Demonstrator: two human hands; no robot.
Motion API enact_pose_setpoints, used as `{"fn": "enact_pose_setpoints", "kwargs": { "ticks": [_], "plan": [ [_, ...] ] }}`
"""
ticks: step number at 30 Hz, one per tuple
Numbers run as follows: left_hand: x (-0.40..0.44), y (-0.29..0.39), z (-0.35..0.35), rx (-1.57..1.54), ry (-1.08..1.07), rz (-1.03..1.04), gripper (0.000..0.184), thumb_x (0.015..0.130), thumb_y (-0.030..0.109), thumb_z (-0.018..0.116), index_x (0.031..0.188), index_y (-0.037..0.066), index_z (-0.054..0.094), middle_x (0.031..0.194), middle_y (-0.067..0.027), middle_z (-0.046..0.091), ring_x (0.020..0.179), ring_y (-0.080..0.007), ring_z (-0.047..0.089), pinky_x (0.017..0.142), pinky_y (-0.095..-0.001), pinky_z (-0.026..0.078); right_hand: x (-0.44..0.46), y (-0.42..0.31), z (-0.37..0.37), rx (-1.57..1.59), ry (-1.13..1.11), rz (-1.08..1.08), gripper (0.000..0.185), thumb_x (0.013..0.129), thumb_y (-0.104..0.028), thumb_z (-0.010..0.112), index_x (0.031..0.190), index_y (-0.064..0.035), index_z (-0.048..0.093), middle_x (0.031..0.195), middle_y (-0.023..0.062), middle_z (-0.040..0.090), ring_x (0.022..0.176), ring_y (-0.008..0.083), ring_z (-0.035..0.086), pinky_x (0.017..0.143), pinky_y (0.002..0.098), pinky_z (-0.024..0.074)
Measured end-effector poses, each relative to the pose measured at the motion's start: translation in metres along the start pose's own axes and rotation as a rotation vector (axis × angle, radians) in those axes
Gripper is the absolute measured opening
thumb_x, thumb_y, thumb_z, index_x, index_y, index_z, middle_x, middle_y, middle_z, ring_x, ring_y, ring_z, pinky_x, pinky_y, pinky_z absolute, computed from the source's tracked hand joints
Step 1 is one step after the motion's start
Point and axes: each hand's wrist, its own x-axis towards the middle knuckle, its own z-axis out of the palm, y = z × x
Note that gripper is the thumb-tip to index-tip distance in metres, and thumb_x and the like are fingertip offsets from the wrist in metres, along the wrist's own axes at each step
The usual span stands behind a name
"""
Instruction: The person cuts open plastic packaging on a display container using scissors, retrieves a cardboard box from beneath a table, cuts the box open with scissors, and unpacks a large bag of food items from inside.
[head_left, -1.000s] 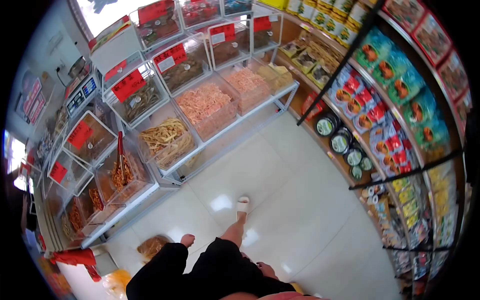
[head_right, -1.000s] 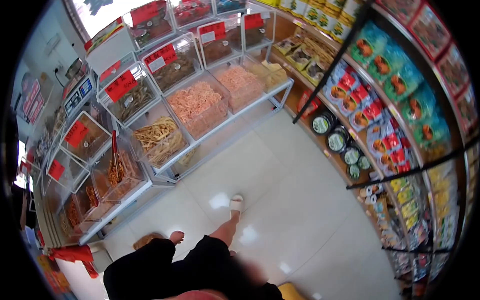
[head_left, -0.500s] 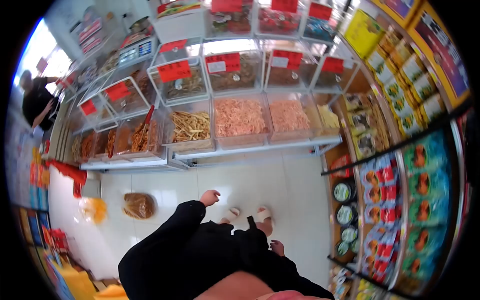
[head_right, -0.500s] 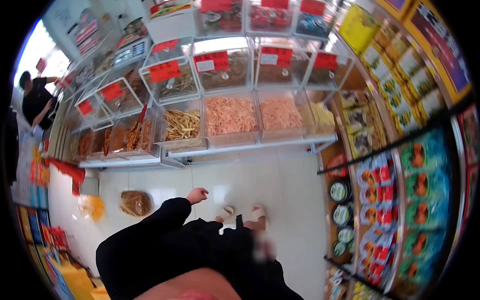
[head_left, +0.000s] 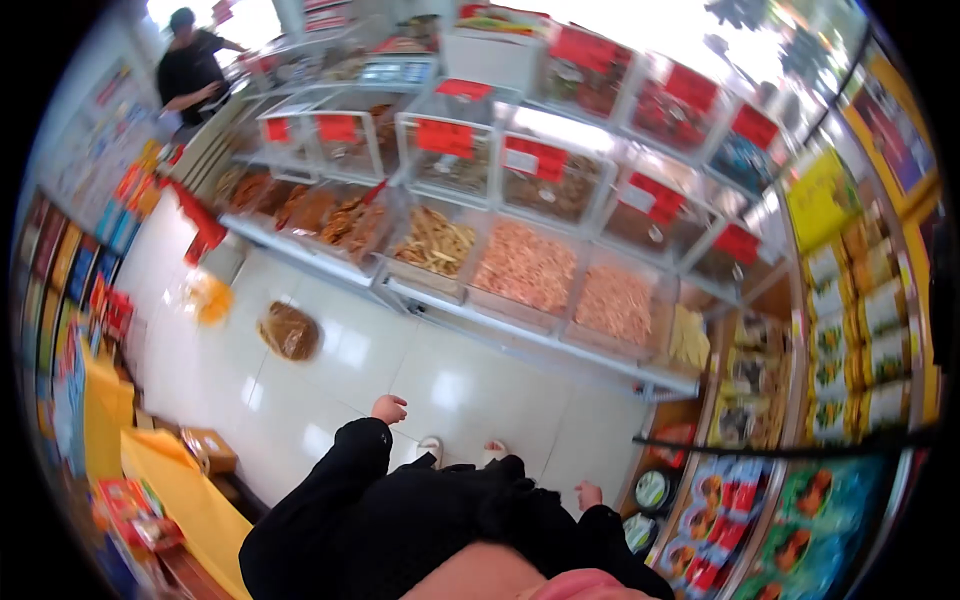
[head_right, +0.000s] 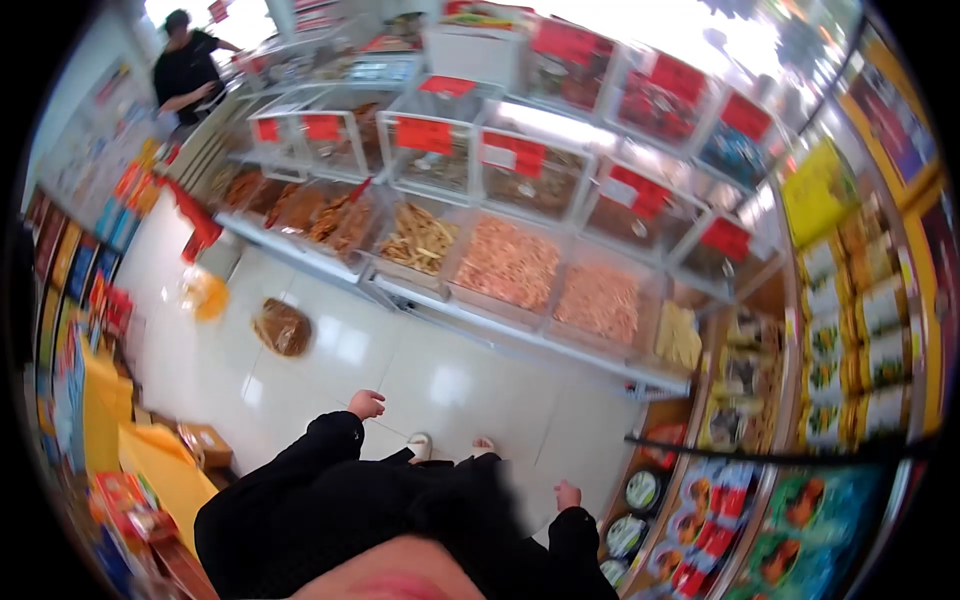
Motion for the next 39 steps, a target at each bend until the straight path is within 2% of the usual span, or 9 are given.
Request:
{"fn": "enact_pose_setpoints", "kwargs": {
  "ticks": [8, 13, 14, 17, 25, 28, 30, 34, 39],
  "plan": [
    [-0.105, -0.113, -0.045, -0.279, 0.469, -0.242, 0.026, 0.063, 0.009, 0.059, 0.088, 0.005, 0.063, 0.071, -0.0110, 0.063, 0.057, -0.0244, 0.060, 0.063, -0.0345, 0.049, 0.149, -0.165, 0.114, -0.991, -0.091, -1.394, 0.024, 0.073, -0.020, 0.049, 0.084, -0.0014, 0.061, 0.063, 0.0195, 0.056, 0.057, 0.0302, 0.055, 0.055, 0.0353, 0.0427],
    [-0.163, -0.271, -0.024, -0.510, 0.693, -0.486, 0.028, 0.071, 0.028, 0.056, 0.055, 0.006, 0.062, 0.050, -0.0051, 0.058, 0.046, -0.0148, 0.056, 0.051, -0.0320, 0.047, 0.014, -0.283, 0.330, -0.860, -0.268, -1.108, 0.029, 0.077, -0.026, 0.050, 0.081, 0.0018, 0.059, 0.066, 0.0162, 0.058, 0.064, 0.0237, 0.055, 0.059, 0.0360, 0.0412],
    [-0.160, -0.328, -0.015, 0.427, 0.450, -0.352, 0.028, 0.070, 0.032, 0.058, 0.056, 0.008, 0.063, 0.051, -0.0043, 0.058, 0.047, -0.0172, 0.057, 0.050, -0.0341, 0.046, -0.016, -0.288, 0.369, -0.768, -0.349, -1.201, 0.029, 0.076, -0.026, 0.051, 0.079, 0.0015, 0.059, 0.063, 0.0137, 0.056, 0.058, 0.0210, 0.053, 0.054, 0.0358, 0.0403],
    [-0.169, -0.424, 0.013, 0.520, 0.320, -0.458, 0.028, 0.060, 0.038, 0.066, 0.069, 0.011, 0.066, 0.079, -0.0088, 0.062, 0.074, -0.0245, 0.060, 0.064, -0.0389, 0.047, -0.074, -0.286, 0.466, -0.747, -0.516, -1.171, 0.028, 0.076, -0.027, 0.053, 0.077, 0.0002, 0.059, 0.057, 0.0087, 0.053, 0.047, 0.0175, 0.048, 0.045, 0.0343, 0.0377],
    [-0.168, -0.526, -0.139, -1.229, 0.224, -0.268, 0.013, 0.080, 0.015, 0.041, 0.071, 0.008, 0.045, 0.062, -0.0039, 0.047, 0.055, -0.0170, 0.050, 0.043, -0.0293, 0.038, -0.048, -0.165, 0.606, -1.017, -0.391, -0.885, 0.025, 0.077, -0.028, 0.052, 0.076, -0.0031, 0.057, 0.051, 0.0039, 0.046, 0.040, 0.0160, 0.042, 0.038, 0.0323, 0.0339],
    [-0.135, -0.502, -0.252, -1.231, 0.436, -0.368, 0.022, 0.081, 0.009, 0.038, 0.098, 0.006, 0.052, 0.068, -0.0047, 0.052, 0.055, -0.0161, 0.051, 0.046, -0.0278, 0.040, -0.092, -0.153, 0.613, -0.934, -0.322, -0.789, 0.022, 0.078, -0.023, 0.050, 0.077, -0.0030, 0.060, 0.054, 0.0074, 0.052, 0.045, 0.0191, 0.049, 0.044, 0.0343, 0.0403],
    [-0.106, -0.480, -0.325, -1.189, 0.545, -0.397, 0.033, 0.078, 0.008, 0.042, 0.111, 0.005, 0.048, 0.078, -0.0061, 0.056, 0.060, -0.0160, 0.054, 0.049, -0.0292, 0.042, -0.038, -0.145, 0.608, -1.529, -0.333, -1.569, 0.022, 0.078, -0.021, 0.049, 0.075, -0.0036, 0.062, 0.057, 0.0095, 0.057, 0.050, 0.0218, 0.055, 0.051, 0.0364, 0.0443],
    [-0.052, -0.449, -0.424, -1.089, 0.590, -0.272, 0.032, 0.077, 0.007, 0.044, 0.109, 0.003, 0.048, 0.084, -0.0075, 0.057, 0.064, -0.0156, 0.055, 0.051, -0.0281, 0.044, 0.002, -0.149, 0.639, -1.707, -0.311, -1.004, 0.023, 0.076, -0.022, 0.049, 0.072, -0.0040, 0.063, 0.063, 0.0099, 0.061, 0.058, 0.0229, 0.059, 0.057, 0.0353, 0.0468],
    [-0.013, -0.451, -0.480, -1.067, 0.366, -0.348, 0.032, 0.080, 0.010, 0.050, 0.112, 0.006, 0.047, 0.088, -0.0067, 0.058, 0.072, -0.0181, 0.058, 0.058, -0.0321, 0.047, -0.007, -0.204, 0.801, -1.686, -0.259, -1.287, 0.016, 0.073, -0.017, 0.051, 0.072, -0.0055, 0.063, 0.063, 0.0102, 0.060, 0.058, 0.0244, 0.058, 0.055, 0.0356, 0.0464]
  ]
}}
